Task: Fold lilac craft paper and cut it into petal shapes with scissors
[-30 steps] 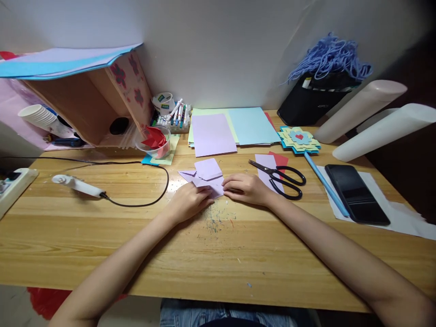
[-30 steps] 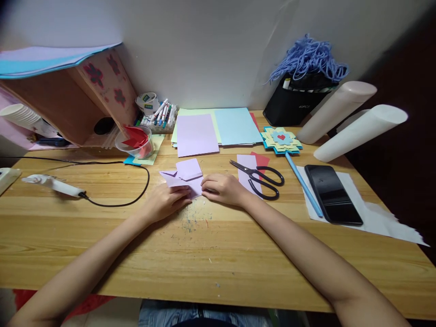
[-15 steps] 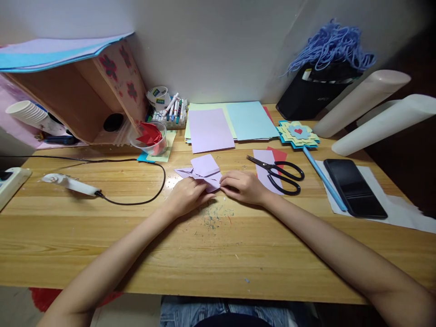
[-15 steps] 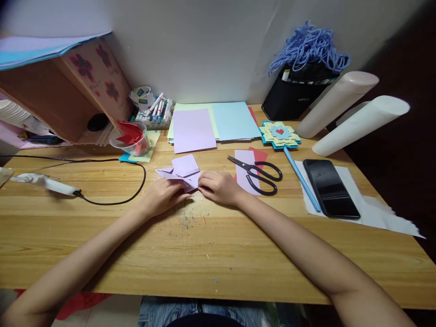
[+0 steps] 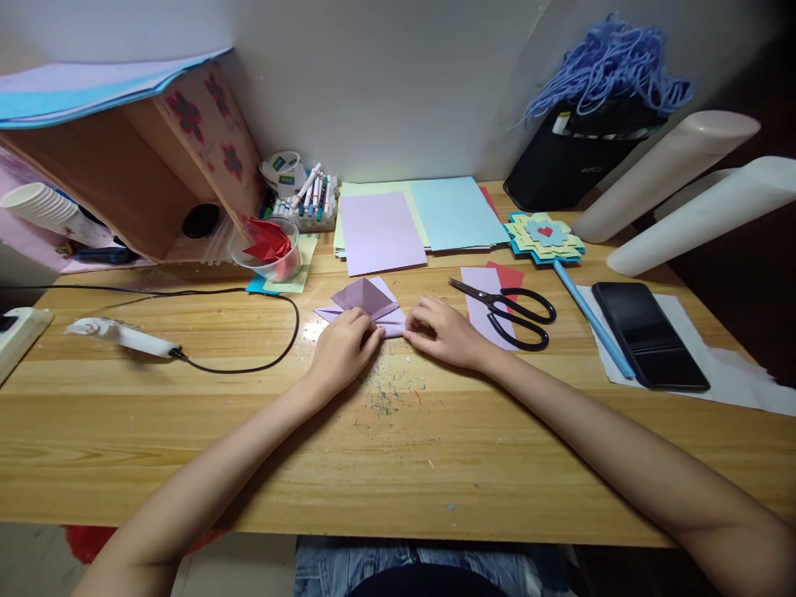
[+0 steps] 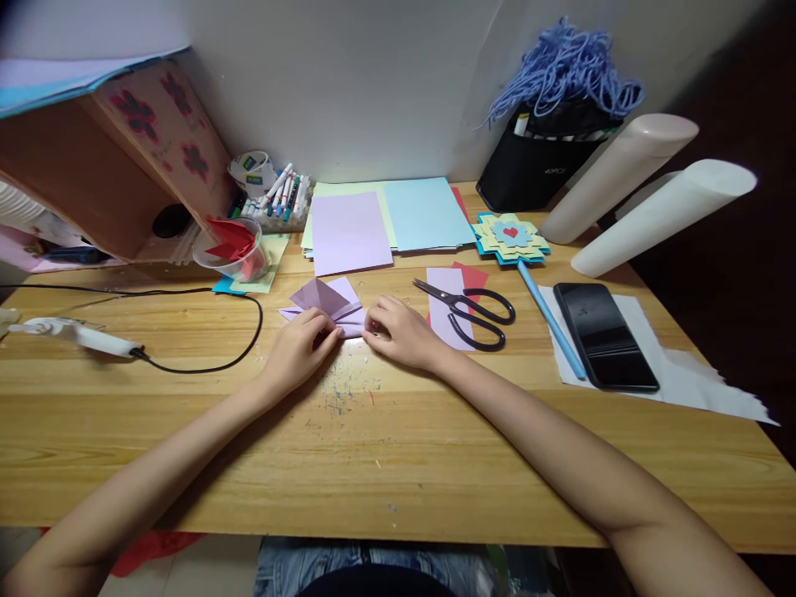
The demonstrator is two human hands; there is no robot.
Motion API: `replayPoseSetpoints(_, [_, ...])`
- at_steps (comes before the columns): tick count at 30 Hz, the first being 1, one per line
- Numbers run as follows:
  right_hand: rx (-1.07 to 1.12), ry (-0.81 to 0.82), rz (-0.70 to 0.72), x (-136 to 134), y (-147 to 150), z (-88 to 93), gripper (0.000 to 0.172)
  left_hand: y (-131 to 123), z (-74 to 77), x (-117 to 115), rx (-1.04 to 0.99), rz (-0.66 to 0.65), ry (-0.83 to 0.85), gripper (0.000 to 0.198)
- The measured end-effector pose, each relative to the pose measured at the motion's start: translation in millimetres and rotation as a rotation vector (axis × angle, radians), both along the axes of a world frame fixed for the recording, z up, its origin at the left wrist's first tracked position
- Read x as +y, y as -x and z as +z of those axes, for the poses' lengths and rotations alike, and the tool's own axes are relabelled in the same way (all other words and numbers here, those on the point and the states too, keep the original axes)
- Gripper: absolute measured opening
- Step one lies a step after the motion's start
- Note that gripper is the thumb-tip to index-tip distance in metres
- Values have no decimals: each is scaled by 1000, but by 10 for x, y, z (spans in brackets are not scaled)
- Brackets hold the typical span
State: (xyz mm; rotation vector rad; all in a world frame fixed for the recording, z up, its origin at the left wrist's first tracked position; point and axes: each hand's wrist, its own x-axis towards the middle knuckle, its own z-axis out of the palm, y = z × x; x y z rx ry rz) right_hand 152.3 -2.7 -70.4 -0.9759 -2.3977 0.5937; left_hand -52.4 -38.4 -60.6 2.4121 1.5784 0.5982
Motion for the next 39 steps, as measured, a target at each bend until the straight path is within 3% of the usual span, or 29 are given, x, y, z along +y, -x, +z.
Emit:
replayPoseSetpoints(17, [-115, 0, -173, -89, 102, -85, 7, -78, -102, 38, 149, 75, -127, 23])
replayPoseSetpoints(29, [-160, -8, -177, -90, 116, -67, 9, -111, -85, 72, 300, 76, -136, 26])
replayPoseSetpoints(34, [-195, 54, -187, -89, 76, -8, 12, -128, -32, 65, 329, 98, -81, 26])
replayPoseSetpoints(39, [-211, 171, -194, -59, 39, 64, 13, -104, 4, 42, 229, 143, -51, 17])
